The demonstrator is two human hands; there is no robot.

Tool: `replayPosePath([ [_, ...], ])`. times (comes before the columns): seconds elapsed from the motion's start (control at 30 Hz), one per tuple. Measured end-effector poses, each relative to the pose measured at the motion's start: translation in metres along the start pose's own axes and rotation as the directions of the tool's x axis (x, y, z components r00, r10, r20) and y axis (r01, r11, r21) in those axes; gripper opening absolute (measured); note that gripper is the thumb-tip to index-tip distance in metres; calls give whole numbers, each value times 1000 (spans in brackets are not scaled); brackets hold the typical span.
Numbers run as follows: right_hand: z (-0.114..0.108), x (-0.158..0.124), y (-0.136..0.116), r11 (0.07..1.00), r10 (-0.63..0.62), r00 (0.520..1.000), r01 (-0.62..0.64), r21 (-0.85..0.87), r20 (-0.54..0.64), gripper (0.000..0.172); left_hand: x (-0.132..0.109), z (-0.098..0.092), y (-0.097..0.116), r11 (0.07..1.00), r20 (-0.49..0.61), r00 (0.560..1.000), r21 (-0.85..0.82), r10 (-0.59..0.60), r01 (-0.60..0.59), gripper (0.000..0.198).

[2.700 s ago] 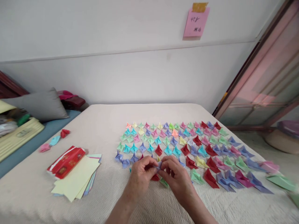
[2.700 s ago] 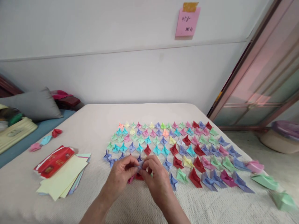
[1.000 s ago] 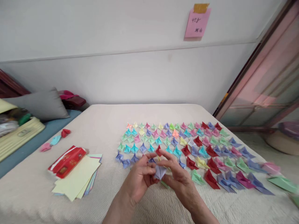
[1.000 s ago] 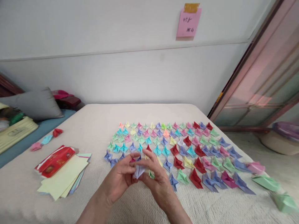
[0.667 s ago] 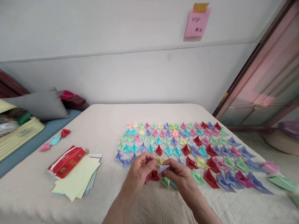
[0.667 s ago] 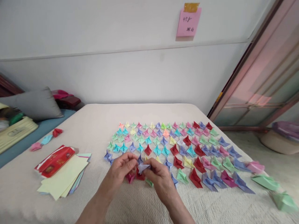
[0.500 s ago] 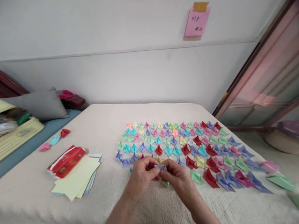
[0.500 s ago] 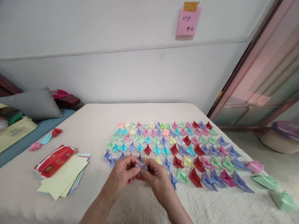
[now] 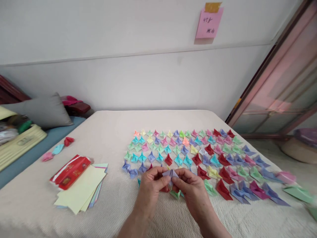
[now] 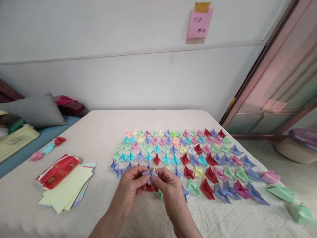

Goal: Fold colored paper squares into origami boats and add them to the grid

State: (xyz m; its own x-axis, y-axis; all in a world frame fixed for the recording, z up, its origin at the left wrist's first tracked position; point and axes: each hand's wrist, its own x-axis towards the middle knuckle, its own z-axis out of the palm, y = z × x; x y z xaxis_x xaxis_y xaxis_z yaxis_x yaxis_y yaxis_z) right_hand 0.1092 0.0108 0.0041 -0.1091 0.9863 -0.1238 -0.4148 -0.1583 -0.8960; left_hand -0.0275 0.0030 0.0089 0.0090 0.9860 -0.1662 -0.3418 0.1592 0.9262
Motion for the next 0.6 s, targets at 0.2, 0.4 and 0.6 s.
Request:
replayPosePath([
  [0.2,-2,1,-1,1000,20,999,-21,-6,-31,13,4,-6,4,996,17,999,86,-38,37,30],
  [0.4,-2,0,2,1000,25,1000,-25,-9,-10,16,0,4,12,988,-5,1000,154,-6,7,15],
  [0.6,1,-3,2,999,-20,1000,19,27,20,13,-3,6,8,998,-68,998,59,4,0,7],
])
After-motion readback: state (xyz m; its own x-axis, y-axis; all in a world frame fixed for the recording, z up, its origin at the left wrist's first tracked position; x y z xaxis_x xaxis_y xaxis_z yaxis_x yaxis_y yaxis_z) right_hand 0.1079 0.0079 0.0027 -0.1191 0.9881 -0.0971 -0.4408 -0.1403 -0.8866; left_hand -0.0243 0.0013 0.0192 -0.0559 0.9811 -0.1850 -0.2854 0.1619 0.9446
